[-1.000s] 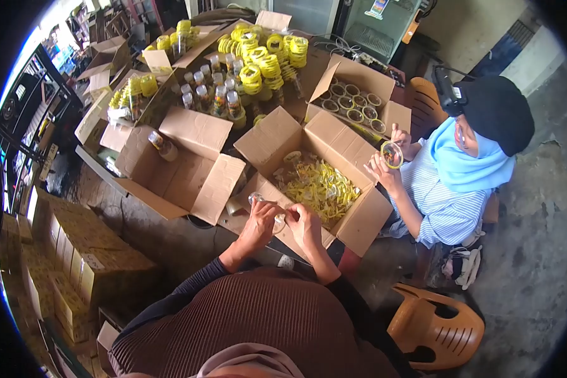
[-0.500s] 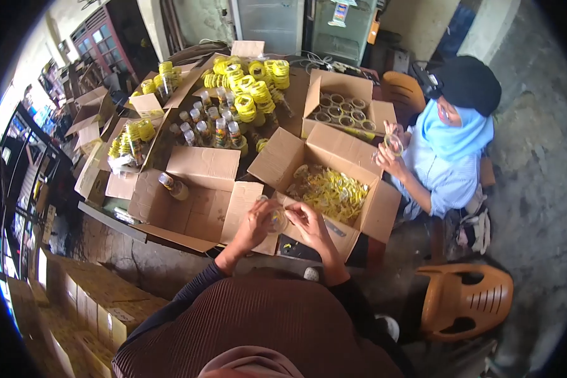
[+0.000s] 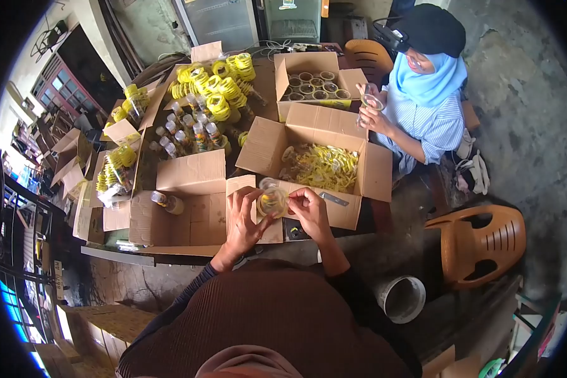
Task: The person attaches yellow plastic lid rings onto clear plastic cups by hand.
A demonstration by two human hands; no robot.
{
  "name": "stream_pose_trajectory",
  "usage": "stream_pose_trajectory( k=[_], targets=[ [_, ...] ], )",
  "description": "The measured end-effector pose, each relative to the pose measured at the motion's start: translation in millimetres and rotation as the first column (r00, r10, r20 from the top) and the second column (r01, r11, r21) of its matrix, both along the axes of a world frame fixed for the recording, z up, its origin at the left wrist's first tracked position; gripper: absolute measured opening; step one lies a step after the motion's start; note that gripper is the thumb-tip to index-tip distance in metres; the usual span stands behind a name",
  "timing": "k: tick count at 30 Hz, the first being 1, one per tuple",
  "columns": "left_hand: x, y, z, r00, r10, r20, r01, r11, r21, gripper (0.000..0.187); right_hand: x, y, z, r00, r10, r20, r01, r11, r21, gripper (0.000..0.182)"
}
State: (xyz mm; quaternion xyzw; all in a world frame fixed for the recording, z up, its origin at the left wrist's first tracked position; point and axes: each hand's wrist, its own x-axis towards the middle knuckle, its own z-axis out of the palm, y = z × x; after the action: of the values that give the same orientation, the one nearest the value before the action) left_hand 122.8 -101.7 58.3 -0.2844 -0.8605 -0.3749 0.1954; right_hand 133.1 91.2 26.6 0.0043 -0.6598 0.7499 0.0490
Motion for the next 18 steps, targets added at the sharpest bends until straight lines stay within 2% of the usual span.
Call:
stream_pose_trajectory(
  k=[3, 5, 7, 9, 11, 13, 14, 15, 17, 18],
  targets=[
    [4, 9, -4, 0.997, 0.005, -0.077, -0.008, 0.999, -0.040, 0.069, 2, 1, 1, 0.997, 0.038, 0.063, -0.034, 0.998, -0.055, 0.012],
    [7, 14, -7, 0.991, 0.062, -0.120, -0.077, 0.989, -0.125, 0.078, 0, 4, 2, 0.997, 0.041, 0.059, -0.038, 0.998, -0.058, 0.011],
    [7, 20, -3, 0.994, 0.041, -0.102, -0.052, 0.992, -0.117, 0.084, 0, 9, 4, 0.994, 0.076, 0.076, -0.068, 0.992, -0.105, 0.011],
    [7, 28, 3, 0.997, 0.047, -0.055, -0.056, 0.982, -0.180, 0.080, -3, 19, 4, 0.991, 0.100, 0.087, -0.089, 0.989, -0.121, 0.011],
    [6, 35, 0, 0.999, 0.033, -0.014, -0.035, 0.985, -0.168, 0.078, -2, 25, 3, 0.987, 0.121, 0.105, -0.105, 0.984, -0.147, 0.011],
    [2, 44, -8, 0.995, 0.007, -0.096, -0.029, 0.973, -0.229, 0.071, -4, 35, 4, 0.987, 0.129, 0.098, -0.113, 0.982, -0.154, 0.011],
    [1, 52, -11, 0.994, 0.037, -0.107, -0.060, 0.975, -0.214, 0.056, -6, 41, 1, 0.986, 0.132, 0.101, -0.115, 0.982, -0.152, 0.011],
    [0, 57, -12, 0.994, 0.042, -0.103, -0.063, 0.975, -0.213, 0.056, -9, 46, -2, 0.988, 0.130, 0.082, -0.117, 0.982, -0.145, 0.014],
    [-4, 66, -13, 0.996, -0.004, -0.089, -0.017, 0.970, -0.241, 0.035, -12, 59, -5, 0.989, 0.131, 0.067, -0.121, 0.983, -0.138, 0.016],
    [-6, 70, -13, 0.997, -0.002, -0.081, -0.018, 0.970, -0.242, 0.035, -12, 64, 0, 0.983, 0.148, 0.105, -0.131, 0.980, -0.149, 0.016]
  ],
)
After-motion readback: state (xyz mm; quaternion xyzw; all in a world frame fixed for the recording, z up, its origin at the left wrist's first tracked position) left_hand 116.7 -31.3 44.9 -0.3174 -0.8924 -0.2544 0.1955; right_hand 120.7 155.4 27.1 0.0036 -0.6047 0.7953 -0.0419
